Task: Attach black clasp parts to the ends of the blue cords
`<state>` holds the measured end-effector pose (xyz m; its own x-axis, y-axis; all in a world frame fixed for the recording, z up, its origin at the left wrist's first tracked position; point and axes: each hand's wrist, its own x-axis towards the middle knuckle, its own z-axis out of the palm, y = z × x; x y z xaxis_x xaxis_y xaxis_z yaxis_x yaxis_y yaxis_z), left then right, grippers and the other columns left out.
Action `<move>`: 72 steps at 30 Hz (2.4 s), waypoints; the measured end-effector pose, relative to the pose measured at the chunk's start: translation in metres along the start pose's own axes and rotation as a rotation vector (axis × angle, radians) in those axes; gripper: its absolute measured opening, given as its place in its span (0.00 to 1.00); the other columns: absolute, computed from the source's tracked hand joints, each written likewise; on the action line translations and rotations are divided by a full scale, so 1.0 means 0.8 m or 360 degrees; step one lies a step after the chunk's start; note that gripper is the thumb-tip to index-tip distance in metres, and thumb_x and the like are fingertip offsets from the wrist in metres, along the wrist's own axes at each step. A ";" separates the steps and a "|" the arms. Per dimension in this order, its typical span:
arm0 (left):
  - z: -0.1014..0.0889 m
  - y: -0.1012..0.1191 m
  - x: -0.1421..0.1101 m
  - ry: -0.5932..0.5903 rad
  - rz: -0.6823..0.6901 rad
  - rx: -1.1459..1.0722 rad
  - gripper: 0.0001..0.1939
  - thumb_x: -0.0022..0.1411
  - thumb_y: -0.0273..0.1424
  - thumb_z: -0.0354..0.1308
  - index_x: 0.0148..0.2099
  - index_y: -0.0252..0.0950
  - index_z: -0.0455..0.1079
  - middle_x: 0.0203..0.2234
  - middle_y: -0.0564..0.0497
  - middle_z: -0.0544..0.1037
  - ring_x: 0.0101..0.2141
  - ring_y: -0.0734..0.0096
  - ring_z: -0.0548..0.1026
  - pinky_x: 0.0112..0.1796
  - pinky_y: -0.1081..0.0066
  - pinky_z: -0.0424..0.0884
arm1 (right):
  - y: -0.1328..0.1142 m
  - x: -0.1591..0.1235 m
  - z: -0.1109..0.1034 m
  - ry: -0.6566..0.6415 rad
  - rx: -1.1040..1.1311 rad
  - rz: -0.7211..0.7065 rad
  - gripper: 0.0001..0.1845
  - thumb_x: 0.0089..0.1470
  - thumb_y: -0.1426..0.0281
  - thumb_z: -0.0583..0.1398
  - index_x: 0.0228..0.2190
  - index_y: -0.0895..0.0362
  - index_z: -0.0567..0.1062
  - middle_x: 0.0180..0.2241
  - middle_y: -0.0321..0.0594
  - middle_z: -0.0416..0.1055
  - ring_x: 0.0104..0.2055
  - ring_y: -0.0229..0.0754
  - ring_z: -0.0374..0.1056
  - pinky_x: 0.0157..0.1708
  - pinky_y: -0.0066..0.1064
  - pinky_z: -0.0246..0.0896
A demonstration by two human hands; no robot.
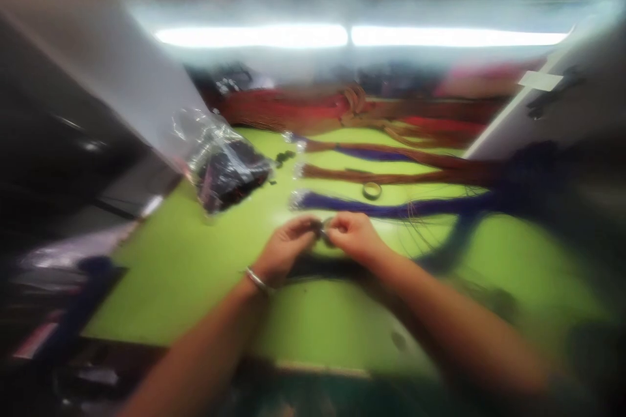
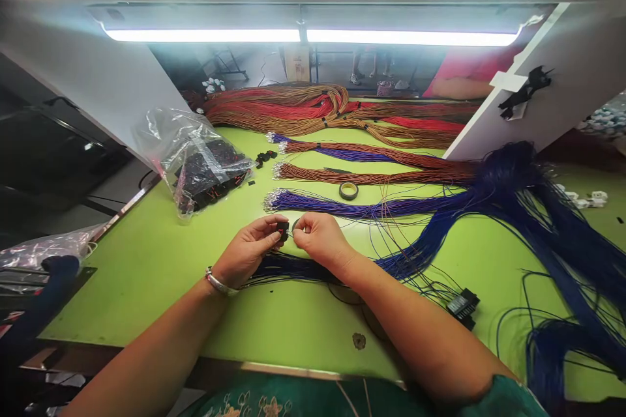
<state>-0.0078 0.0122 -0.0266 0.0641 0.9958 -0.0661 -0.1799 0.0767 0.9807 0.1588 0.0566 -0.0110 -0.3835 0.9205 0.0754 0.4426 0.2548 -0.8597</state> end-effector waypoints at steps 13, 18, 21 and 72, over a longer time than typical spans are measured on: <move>0.009 -0.004 -0.001 0.0011 0.0037 0.0156 0.16 0.50 0.32 0.64 0.43 0.34 0.75 0.35 0.46 0.78 0.33 0.68 0.72 0.36 0.69 0.68 | 0.009 0.000 0.007 -0.0015 -0.0163 -0.0164 0.07 0.46 0.75 0.56 0.19 0.59 0.69 0.19 0.33 0.66 0.23 0.32 0.57 0.26 0.24 0.51; 0.007 -0.002 0.001 0.0080 0.0083 0.0013 0.15 0.52 0.31 0.63 0.44 0.36 0.72 0.33 0.49 0.76 0.31 0.73 0.71 0.35 0.71 0.67 | -0.004 -0.004 -0.002 -0.0017 -0.0132 -0.0161 0.07 0.47 0.72 0.57 0.20 0.59 0.70 0.19 0.32 0.67 0.22 0.31 0.58 0.24 0.23 0.51; 0.007 0.001 0.002 0.0182 0.0074 -0.0113 0.16 0.52 0.31 0.63 0.45 0.36 0.71 0.33 0.50 0.75 0.30 0.75 0.69 0.34 0.73 0.66 | -0.018 0.006 -0.023 -0.0115 -0.0147 -0.0180 0.07 0.48 0.72 0.56 0.22 0.59 0.73 0.20 0.33 0.70 0.23 0.32 0.61 0.25 0.23 0.54; 0.011 0.011 0.003 0.0179 -0.0207 -0.0553 0.20 0.48 0.30 0.66 0.45 0.33 0.70 0.27 0.51 0.72 0.24 0.79 0.67 0.26 0.76 0.61 | -0.030 0.068 -0.071 0.0258 -0.0571 -0.0371 0.10 0.52 0.71 0.52 0.25 0.60 0.72 0.24 0.37 0.69 0.27 0.35 0.61 0.30 0.26 0.54</move>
<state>-0.0006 0.0148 -0.0166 0.0038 0.9745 -0.2244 -0.5002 0.1962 0.8434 0.1739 0.1172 0.0424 -0.3870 0.8536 0.3487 0.6233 0.5208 -0.5833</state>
